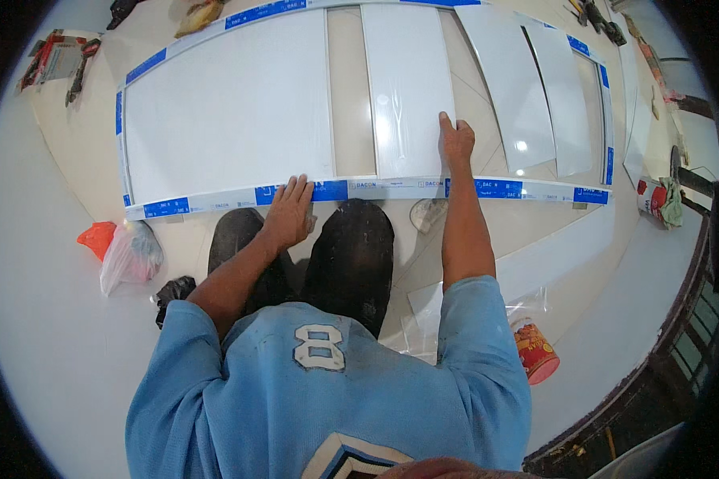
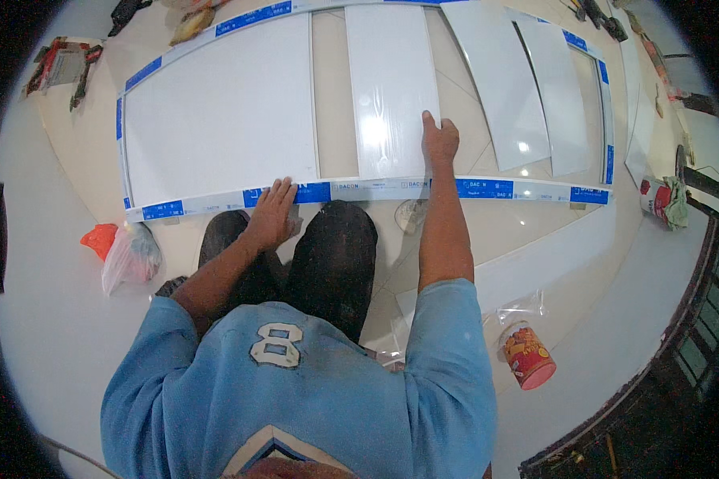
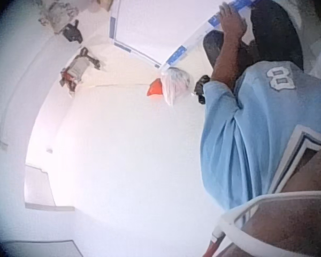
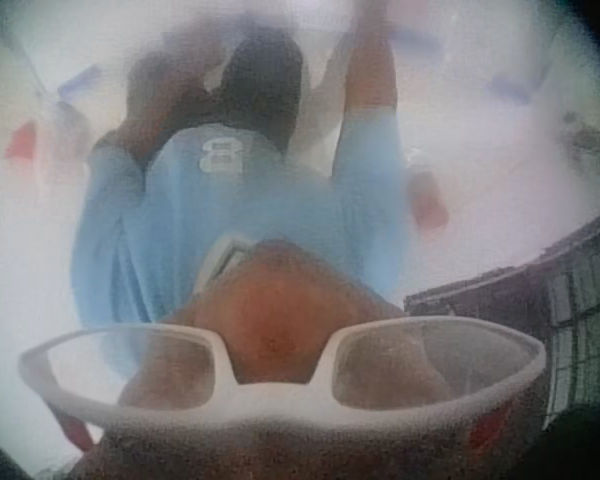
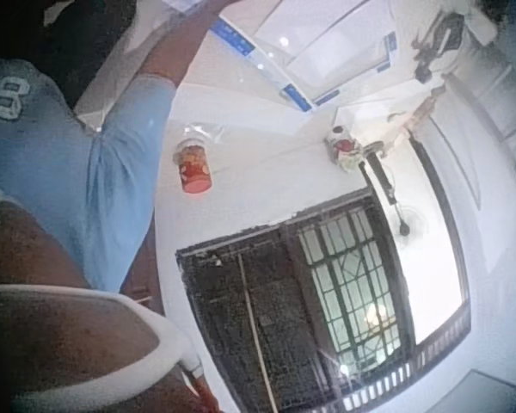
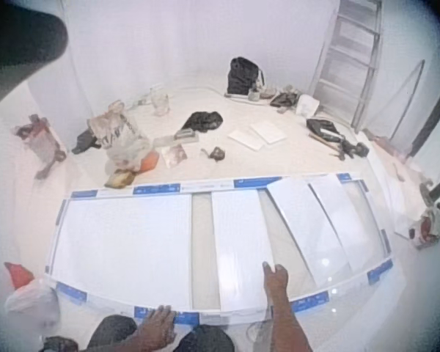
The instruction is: The person kneels on the floor and assembles white rectangular panels into a larger frame structure. They pick up individual panels, align them with blue-taped edges, and press them together to form a grid-like assembly.
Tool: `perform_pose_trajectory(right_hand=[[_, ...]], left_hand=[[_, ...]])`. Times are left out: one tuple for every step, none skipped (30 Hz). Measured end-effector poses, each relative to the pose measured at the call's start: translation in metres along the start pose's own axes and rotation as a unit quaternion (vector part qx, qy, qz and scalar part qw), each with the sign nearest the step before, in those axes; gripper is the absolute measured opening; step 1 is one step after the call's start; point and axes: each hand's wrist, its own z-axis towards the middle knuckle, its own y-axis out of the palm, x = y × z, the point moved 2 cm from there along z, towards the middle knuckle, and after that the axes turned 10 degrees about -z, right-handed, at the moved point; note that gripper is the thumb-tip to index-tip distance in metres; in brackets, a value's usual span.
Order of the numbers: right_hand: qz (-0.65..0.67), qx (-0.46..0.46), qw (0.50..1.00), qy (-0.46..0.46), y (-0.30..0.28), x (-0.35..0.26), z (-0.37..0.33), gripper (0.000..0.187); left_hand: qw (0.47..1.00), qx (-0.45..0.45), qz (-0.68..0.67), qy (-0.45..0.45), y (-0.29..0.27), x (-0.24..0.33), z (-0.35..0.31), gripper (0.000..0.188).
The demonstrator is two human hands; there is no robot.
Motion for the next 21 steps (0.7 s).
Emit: perform_pose_trajectory(right_hand=[[0.007, -0.003, 1.0, 0.002, 0.001, 0.0, 0.0, 0.061], [0.009, -0.01, 1.0, 0.006, 0.002, 0.0, -0.002, 0.061], [0.016, -0.005, 1.0, 0.008, 0.002, -0.001, -0.003, 0.061], [0.019, -0.002, 1.0, 0.013, 0.002, -0.002, -0.004, 0.061], [0.021, 0.0, 1.0, 0.02, 0.002, -0.003, -0.005, 0.061], [0.025, 0.005, 1.0, 0.016, 0.002, -0.003, -0.005, 0.06], [0.025, 0.005, 1.0, 0.016, 0.003, -0.004, -0.005, 0.06], [0.017, -0.001, 1.0, 0.024, 0.003, -0.003, -0.004, 0.06], [0.018, 0.014, 1.0, 0.01, 0.003, -0.003, -0.002, 0.06], [0.011, 0.023, 1.0, 0.006, 0.002, -0.002, 0.0, 0.06], [0.0, 0.027, 1.0, 0.012, 0.002, 0.001, 0.001, 0.06], [-0.006, 0.034, 0.999, -0.01, 0.0, 0.003, 0.004, 0.06], [-0.016, 0.037, 0.999, -0.02, -0.001, 0.006, 0.006, 0.06], [-0.034, 0.032, 0.999, -0.02, -0.003, 0.01, 0.007, 0.061], [-0.017, 0.031, 0.999, -0.02, -0.006, 0.012, 0.009, 0.061], [-0.008, 0.024, 1.0, -0.011, -0.009, 0.016, 0.01, 0.061], [0.002, 0.022, 1.0, -0.008, -0.013, 0.019, 0.011, 0.062], [-0.017, 0.03, 0.999, -0.008, -0.016, 0.022, 0.012, 0.063], [-0.035, 0.05, 0.998, -0.014, -0.021, 0.024, 0.013, 0.063], [-0.074, 0.06, 0.995, -0.002, -0.025, 0.028, 0.014, 0.065], [-0.05, 0.055, 0.997, 0.013, -0.027, 0.031, 0.017, 0.064]], left_hand=[[1.0, -0.001, -0.021, 0.01, -0.001, 0.003, 0.008, 0.089], [0.999, -0.002, -0.036, 0.018, -0.002, 0.007, 0.014, 0.086], [0.998, 0.006, -0.055, 0.032, -0.003, 0.013, 0.021, 0.084], [0.998, -0.009, -0.056, 0.034, -0.002, 0.019, 0.026, 0.082], [0.997, -0.012, -0.059, 0.043, -0.001, 0.026, 0.033, 0.08], [0.997, -0.008, -0.06, 0.057, -0.002, 0.032, 0.04, 0.078], [0.995, 0.0, -0.055, 0.08, -0.001, 0.038, 0.045, 0.073], [0.994, -0.006, -0.04, 0.099, 0.0, 0.043, 0.049, 0.072], [0.992, -0.002, -0.021, 0.123, 0.0, 0.046, 0.056, 0.071], [0.989, -0.002, 0.004, 0.147, 0.0, 0.049, 0.061, 0.069], [0.987, 0.005, -0.025, 0.156, 0.0, 0.049, 0.064, 0.068], [0.985, 0.009, -0.045, 0.164, 0.0, 0.048, 0.068, 0.067], [0.984, 0.012, -0.064, 0.167, -0.001, 0.047, 0.07, 0.066], [0.984, 0.004, -0.079, 0.162, 0.0, 0.045, 0.073, 0.065], [0.984, -0.001, -0.091, 0.153, 0.0, 0.043, 0.076, 0.064], [0.985, -0.003, -0.099, 0.142, 0.001, 0.042, 0.079, 0.063], [0.986, -0.044, -0.123, 0.103, 0.004, 0.044, 0.084, 0.062], [0.985, -0.076, -0.139, 0.066, 0.007, 0.047, 0.091, 0.06], [0.984, -0.077, -0.151, 0.052, 0.007, 0.05, 0.103, 0.059], [0.985, -0.065, -0.14, 0.082, 0.007, 0.056, 0.112, 0.058], [0.979, -0.017, -0.175, 0.102, 0.008, 0.067, 0.124, 0.057]])
